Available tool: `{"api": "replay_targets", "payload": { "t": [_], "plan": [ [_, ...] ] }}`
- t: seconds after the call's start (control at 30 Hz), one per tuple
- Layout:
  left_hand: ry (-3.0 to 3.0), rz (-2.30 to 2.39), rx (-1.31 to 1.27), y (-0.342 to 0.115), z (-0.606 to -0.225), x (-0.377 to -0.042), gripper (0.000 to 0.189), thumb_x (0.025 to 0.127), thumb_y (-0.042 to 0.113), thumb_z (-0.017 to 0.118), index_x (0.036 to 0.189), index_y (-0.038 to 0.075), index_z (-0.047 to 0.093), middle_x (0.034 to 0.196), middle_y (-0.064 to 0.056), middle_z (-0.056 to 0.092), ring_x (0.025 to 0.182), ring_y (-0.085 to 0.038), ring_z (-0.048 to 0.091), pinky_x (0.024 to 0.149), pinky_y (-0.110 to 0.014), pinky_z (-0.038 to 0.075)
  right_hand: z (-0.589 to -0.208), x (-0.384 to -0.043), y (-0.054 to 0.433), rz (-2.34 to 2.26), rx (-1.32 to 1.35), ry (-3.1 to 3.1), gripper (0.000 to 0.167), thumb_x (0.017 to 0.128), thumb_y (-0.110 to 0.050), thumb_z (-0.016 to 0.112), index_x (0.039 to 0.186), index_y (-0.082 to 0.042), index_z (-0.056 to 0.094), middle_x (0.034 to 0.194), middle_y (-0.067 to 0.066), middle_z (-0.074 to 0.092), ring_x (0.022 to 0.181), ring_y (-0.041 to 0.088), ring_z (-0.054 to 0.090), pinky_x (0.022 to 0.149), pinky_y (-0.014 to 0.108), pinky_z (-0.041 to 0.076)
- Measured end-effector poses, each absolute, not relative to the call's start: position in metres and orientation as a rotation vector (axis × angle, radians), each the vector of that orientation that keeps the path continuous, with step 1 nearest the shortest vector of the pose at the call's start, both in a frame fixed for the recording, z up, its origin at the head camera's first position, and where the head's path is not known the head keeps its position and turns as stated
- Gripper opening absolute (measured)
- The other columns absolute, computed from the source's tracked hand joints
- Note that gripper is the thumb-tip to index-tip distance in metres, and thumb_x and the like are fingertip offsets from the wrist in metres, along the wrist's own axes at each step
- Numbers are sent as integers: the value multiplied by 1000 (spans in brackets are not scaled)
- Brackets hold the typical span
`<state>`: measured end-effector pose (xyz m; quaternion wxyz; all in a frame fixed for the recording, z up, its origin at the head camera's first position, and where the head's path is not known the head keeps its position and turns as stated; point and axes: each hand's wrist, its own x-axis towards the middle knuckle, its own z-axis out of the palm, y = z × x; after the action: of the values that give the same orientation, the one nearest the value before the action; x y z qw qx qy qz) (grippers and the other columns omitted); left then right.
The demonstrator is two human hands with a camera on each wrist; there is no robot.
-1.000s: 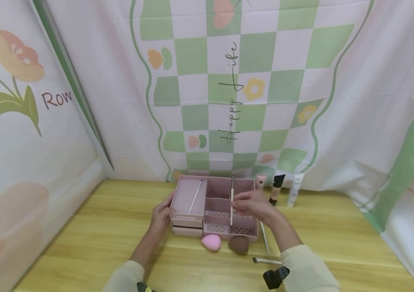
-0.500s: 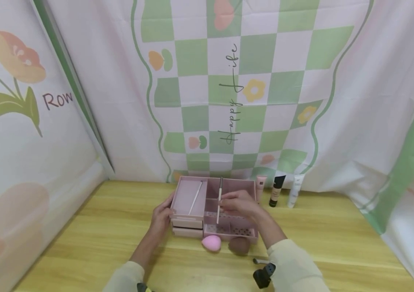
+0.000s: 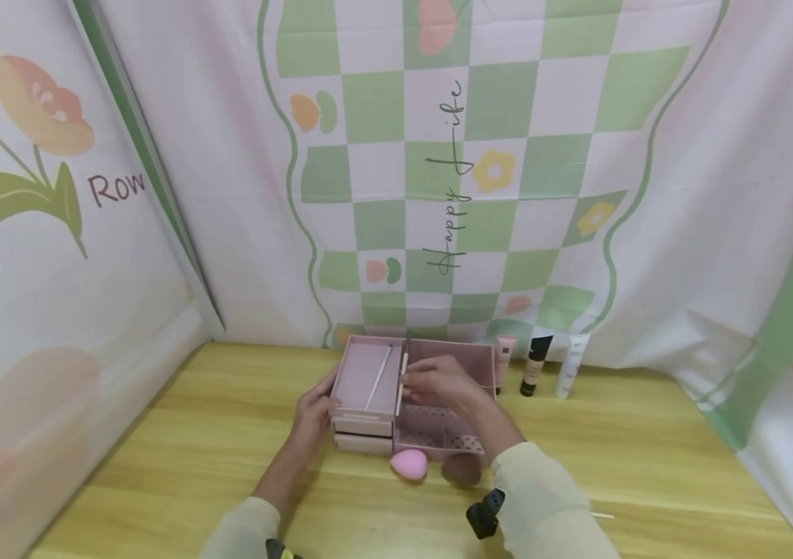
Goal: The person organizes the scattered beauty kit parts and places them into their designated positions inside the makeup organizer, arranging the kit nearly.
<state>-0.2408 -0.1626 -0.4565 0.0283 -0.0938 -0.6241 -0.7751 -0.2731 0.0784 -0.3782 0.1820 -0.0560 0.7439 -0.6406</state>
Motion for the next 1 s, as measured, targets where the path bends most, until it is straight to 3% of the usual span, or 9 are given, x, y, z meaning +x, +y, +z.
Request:
{"api": "replay_targets", "payload": {
  "t": [0.33, 0.53, 0.63, 0.83, 1.0],
  "plan": [
    [-1899, -2396, -299, -162, -459, -242, 69, 82, -8, 41, 150, -15, 27, 163, -28, 22, 155, -41, 16, 124, -36, 21, -374, -278, 68, -1823, -144, 2073, 34, 92, -1, 65, 121, 17, 62, 73, -1, 72, 68, 5, 68, 66, 15, 60],
    [-1907, -2395, -324, -163, -458, -241, 70, 83, -7, 41, 151, -14, 27, 164, -28, 21, 155, -42, 15, 124, -42, 17, -372, -279, 66, -1817, -139, 2082, 32, 91, 0, 66, 118, 17, 63, 68, -2, 71, 64, 4, 67, 63, 14, 59],
    [-1912, -2398, -325, -163, -458, -241, 70, 82, -7, 41, 151, -13, 27, 164, -27, 21, 155, -41, 16, 124, -42, 18, -371, -280, 65, -1805, -133, 2104, 33, 90, 0, 67, 119, 17, 63, 67, -2, 71, 63, 4, 67, 62, 14, 59],
    [-1922, -2395, -325, -164, -459, -243, 70, 83, -6, 42, 151, -13, 27, 164, -27, 21, 155, -41, 16, 122, -30, 24, -370, -282, 63, -1791, -108, 2133, 35, 90, -1, 68, 120, 17, 62, 69, -1, 70, 62, 4, 66, 61, 15, 59],
    [-1918, -2403, -319, -164, -460, -243, 71, 82, -7, 42, 152, -13, 27, 165, -26, 21, 156, -40, 15, 123, -32, 22, -370, -285, 61, -1768, -80, 2146, 32, 89, -2, 69, 116, 15, 64, 68, -1, 70, 61, 5, 65, 61, 16, 59]
  ]
}}
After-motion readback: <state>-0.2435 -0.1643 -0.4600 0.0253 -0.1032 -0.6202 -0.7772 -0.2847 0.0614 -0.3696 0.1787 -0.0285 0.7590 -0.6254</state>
